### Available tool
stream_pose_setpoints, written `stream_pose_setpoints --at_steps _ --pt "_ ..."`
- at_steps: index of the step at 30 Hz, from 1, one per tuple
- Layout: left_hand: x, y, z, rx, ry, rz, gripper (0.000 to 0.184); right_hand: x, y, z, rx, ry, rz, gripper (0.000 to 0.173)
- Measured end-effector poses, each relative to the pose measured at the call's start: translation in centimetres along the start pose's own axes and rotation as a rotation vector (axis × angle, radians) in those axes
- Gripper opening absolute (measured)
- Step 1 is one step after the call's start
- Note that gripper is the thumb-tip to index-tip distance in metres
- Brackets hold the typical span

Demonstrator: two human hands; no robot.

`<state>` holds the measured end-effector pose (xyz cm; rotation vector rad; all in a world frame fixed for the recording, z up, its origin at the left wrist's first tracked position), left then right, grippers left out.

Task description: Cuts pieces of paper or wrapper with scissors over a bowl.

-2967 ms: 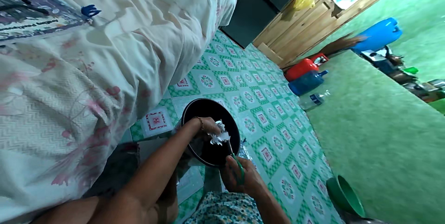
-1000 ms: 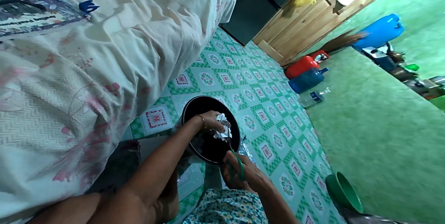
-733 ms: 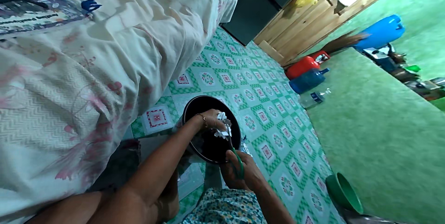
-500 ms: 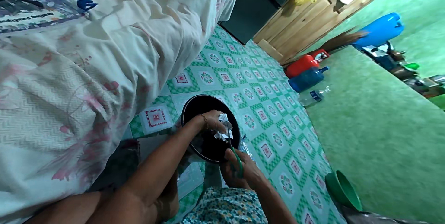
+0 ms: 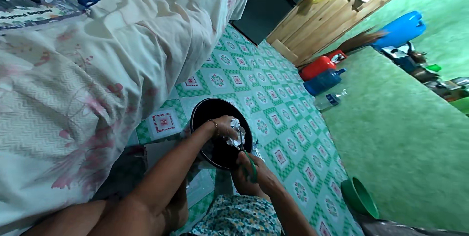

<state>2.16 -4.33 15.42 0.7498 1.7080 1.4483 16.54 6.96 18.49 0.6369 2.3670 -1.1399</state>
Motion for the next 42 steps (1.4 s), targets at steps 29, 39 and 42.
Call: stream_pose_setpoints --at_steps 29,39,42 --pt "-0.2 -1.3 -0.6 0.003 -0.156 -0.013 0.064 0.8 0.5 -1.0 -0.010 -0.215 0.016 0.038" --pt "-0.3 -1.4 0.1 0.121 -0.329 -0.042 0.061 0.8 0.8 -1.1 -0.029 -0.190 -0.065 0.030" --pt "-0.4 -1.4 -0.3 0.104 -0.281 -0.062 0.063 1.0 1.0 -1.0 0.028 -0.110 -0.081 0.026"
Point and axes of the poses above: each hand's wrist, its own x-axis towards the middle knuckle, its own z-axis out of the palm, y = z × x, the point moved 3 cm from there along x, towards the middle knuckle, and after that the axes turned 3 degrees about z, right-handed, at the moved point
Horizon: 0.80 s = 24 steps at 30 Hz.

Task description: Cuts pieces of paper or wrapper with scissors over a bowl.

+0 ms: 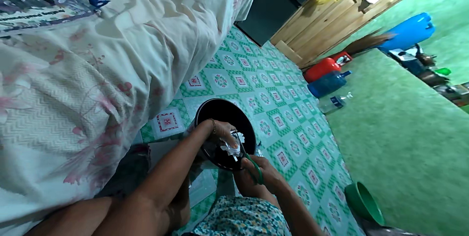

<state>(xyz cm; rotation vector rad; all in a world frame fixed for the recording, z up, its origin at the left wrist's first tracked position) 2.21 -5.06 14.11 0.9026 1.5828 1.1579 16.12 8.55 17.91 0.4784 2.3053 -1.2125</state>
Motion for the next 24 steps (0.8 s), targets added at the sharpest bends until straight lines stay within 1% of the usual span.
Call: stream_pose_setpoints --at_steps 2,4,6,8,11,14,17,21,24 --pt "-0.1 0.1 -0.2 0.009 0.008 0.001 0.056 0.0 0.1 0.0 0.025 0.034 -0.009 0.025" --pt "-0.1 0.0 -0.2 0.018 0.021 -0.013 0.039 0.0 -0.1 0.1 0.020 0.046 -0.005 0.024" --pt "0.0 -0.3 -0.4 0.008 0.051 -0.063 0.025 0.1 -0.2 0.2 0.021 0.065 -0.001 0.023" --pt "0.0 -0.5 -0.6 -0.044 0.097 -0.129 0.018 0.3 -0.2 0.4 0.030 0.080 0.005 0.024" --pt "-0.1 -0.5 -0.9 -0.040 0.118 -0.217 0.015 0.6 -0.4 0.7 0.032 0.061 0.031 0.024" --pt "-0.1 -0.5 -1.0 -0.004 0.110 -0.273 0.018 0.5 -0.4 0.5 0.038 0.027 0.042 0.024" --pt "0.1 -0.8 -0.9 0.000 0.106 -0.278 0.017 0.4 -0.4 0.2 -0.016 -0.002 0.055 0.026" --pt "0.1 -0.9 -1.0 0.069 0.113 -0.289 0.022 -0.1 -0.4 -0.1 -0.137 -0.048 0.124 0.034" --pt "0.0 -0.6 -0.6 0.065 0.097 -0.226 0.017 -0.2 -1.0 0.0 -0.215 -0.072 0.136 0.040"
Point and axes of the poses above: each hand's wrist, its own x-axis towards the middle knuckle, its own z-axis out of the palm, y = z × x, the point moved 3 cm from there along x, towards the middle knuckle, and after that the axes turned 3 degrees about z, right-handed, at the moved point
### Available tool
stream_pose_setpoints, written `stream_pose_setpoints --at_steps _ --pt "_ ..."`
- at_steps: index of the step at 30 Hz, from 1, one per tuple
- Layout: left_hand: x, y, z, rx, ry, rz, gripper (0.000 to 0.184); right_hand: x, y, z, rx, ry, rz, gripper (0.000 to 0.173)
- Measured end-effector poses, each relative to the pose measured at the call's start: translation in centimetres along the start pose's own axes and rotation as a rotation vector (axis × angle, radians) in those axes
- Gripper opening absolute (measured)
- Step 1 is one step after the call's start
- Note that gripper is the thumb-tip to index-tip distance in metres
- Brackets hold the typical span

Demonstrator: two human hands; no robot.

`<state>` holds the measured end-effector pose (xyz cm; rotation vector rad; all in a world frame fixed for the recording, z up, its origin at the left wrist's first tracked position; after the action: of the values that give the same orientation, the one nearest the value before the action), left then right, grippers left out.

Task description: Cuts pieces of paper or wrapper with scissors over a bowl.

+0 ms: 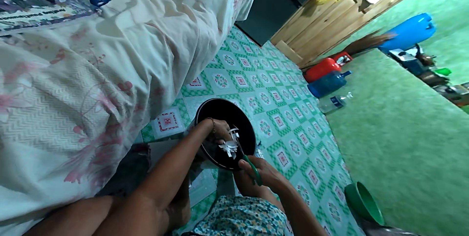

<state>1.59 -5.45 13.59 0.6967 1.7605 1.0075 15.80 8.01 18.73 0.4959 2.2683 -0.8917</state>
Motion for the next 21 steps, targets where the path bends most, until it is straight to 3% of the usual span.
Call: stream_pose_setpoints --at_steps 9,21 --pt "-0.7 0.6 0.1 0.025 -0.007 -0.033 0.018 0.9 -0.5 0.0 0.054 0.207 -0.012 0.027" --pt "0.0 -0.1 -1.0 -0.461 0.154 0.055 0.016 -2.1 0.9 -0.8 0.049 0.031 0.053 0.039"
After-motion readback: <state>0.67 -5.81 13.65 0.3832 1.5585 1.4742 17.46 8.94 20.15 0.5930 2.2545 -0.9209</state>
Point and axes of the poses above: each hand's wrist, its own x-axis towards the middle knuckle, its own z-axis out of the palm, y = z × x, the point moved 3 cm from there along x, towards the middle knuckle, and after that the axes turned 3 degrees about z, right-handed, at the moved point
